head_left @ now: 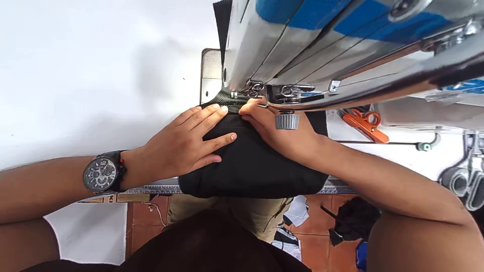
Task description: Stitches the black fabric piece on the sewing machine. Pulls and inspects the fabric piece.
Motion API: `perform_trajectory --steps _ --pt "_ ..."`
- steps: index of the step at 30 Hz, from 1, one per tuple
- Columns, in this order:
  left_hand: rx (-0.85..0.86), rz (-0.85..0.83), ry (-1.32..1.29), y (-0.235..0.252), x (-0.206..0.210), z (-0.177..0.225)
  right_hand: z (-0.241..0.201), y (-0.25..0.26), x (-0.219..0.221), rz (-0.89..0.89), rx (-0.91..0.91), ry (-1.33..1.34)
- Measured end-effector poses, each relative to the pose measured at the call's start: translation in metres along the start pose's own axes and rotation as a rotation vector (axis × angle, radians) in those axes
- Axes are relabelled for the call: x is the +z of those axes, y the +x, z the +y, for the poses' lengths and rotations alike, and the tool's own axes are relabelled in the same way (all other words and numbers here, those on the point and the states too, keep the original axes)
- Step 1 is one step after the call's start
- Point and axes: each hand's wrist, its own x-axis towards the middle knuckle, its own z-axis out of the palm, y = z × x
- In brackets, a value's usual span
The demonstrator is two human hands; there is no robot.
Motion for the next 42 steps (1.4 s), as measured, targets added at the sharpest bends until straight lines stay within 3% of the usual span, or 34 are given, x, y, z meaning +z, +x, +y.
perform_trajectory --steps 3,7,14,21,26,33,42 --pt "-0.003 -0.001 -0.001 0.001 0.000 -0.002 -0.013 -0.008 -0.006 0.063 -0.060 -0.003" --pt "0.010 0.019 -0.026 0.001 0.001 -0.006 -0.035 -0.028 -0.002 -0.133 -0.011 0.009" --pt "-0.021 -0.010 -0.064 0.001 0.001 -0.013 -0.012 -0.027 -0.002 -0.157 0.026 0.043" --pt "-0.019 -0.015 -0.047 0.006 0.001 -0.015 -0.004 -0.015 0.000 -0.035 -0.015 -0.038" --pt "-0.006 0.007 -0.047 0.011 0.002 -0.019 0.000 -0.016 0.003 -0.105 -0.004 -0.008" --pt "-0.032 0.030 -0.021 0.026 0.003 -0.023 0.038 -0.007 -0.012 -0.182 -0.096 0.035" --pt "-0.050 0.054 -0.044 0.034 0.006 -0.024 0.039 -0.002 -0.023 -0.224 -0.061 0.024"
